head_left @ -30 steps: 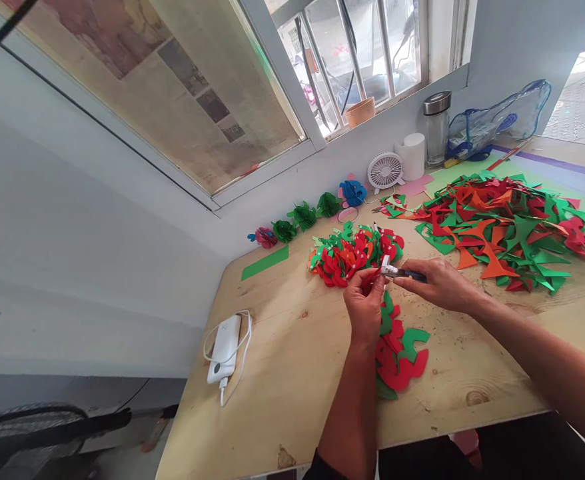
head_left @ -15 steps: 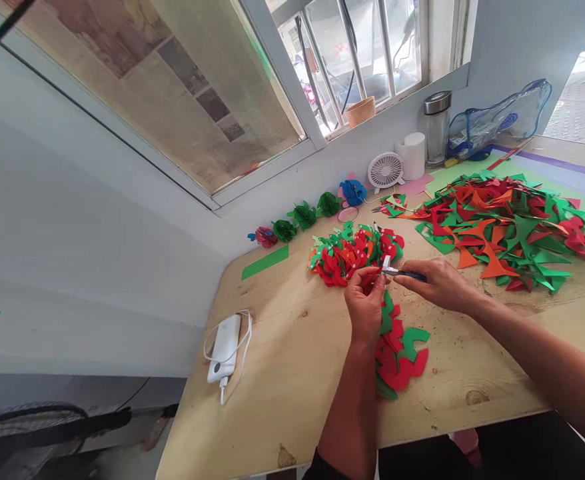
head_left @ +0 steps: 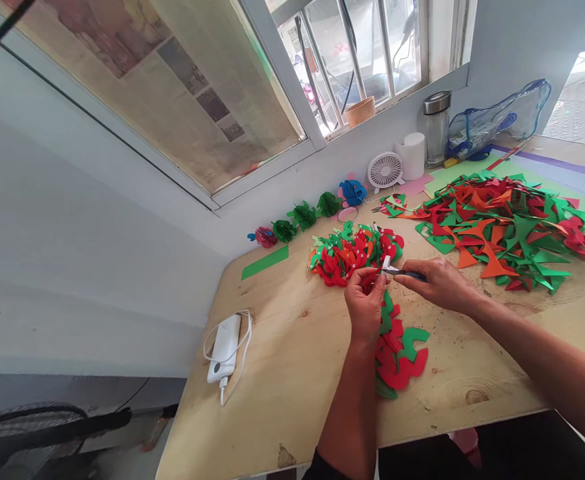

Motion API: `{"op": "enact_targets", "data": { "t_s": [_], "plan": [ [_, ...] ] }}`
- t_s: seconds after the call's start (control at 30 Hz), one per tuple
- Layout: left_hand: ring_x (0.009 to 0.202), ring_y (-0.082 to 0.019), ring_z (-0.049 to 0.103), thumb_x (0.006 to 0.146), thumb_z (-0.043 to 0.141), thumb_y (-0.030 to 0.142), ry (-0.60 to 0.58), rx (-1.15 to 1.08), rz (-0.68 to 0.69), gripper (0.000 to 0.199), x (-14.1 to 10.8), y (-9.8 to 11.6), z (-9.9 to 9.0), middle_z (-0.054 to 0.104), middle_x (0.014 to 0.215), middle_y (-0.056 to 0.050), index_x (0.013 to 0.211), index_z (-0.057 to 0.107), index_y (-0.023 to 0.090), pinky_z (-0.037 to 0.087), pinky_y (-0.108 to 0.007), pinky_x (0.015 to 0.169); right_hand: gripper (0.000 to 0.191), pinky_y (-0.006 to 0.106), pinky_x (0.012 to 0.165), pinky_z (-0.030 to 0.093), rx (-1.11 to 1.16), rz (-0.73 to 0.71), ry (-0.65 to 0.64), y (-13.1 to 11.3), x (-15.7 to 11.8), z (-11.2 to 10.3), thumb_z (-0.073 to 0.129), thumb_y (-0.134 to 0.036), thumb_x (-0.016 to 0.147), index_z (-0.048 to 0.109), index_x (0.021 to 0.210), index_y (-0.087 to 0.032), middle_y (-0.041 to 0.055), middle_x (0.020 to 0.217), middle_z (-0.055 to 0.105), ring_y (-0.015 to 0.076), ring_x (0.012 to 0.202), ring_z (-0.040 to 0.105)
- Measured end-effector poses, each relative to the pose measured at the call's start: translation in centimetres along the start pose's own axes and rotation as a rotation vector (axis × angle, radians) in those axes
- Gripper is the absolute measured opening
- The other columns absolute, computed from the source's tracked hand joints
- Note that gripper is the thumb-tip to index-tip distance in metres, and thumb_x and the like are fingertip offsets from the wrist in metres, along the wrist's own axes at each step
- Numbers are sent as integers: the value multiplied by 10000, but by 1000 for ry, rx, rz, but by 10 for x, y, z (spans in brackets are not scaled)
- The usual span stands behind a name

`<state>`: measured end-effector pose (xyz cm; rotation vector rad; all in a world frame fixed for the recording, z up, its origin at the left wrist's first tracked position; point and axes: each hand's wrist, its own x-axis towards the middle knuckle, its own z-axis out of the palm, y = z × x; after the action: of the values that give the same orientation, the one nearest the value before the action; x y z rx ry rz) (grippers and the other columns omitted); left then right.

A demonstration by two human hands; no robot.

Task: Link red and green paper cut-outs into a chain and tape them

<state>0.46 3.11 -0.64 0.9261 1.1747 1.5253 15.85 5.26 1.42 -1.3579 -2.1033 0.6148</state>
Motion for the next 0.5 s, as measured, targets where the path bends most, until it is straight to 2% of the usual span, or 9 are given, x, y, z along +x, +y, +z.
{"op": "enact_targets", "data": {
  "t_s": [0.17, 0.33, 0.5],
  "plan": [
    [698, -139, 647, 645, 761, 312, 5, 32, -6, 291, 0, 0, 0, 669, 730, -33, 842, 610, 159, 485, -233, 634, 377, 213, 480, 260, -27, 42, 24, 0, 0, 0, 450, -522, 836, 618, 702, -213, -36, 500, 446, 103, 485, 379],
    [686, -137, 642, 659, 749, 328, 10, 100, 37, 287, -1, 0, 1, 669, 727, -34, 849, 614, 159, 485, -238, 645, 381, 217, 477, 247, -87, 51, 118, 3, 1, -1, 453, -529, 834, 584, 672, -211, -29, 502, 453, 108, 483, 374],
    [677, -138, 632, 678, 726, 368, -19, 156, 38, 299, -5, -2, 5, 666, 724, -42, 854, 616, 153, 483, -246, 650, 361, 222, 487, 254, -169, 26, 211, 5, 2, -2, 472, -542, 821, 592, 750, -208, -12, 559, 533, 121, 501, 454]
  ]
}}
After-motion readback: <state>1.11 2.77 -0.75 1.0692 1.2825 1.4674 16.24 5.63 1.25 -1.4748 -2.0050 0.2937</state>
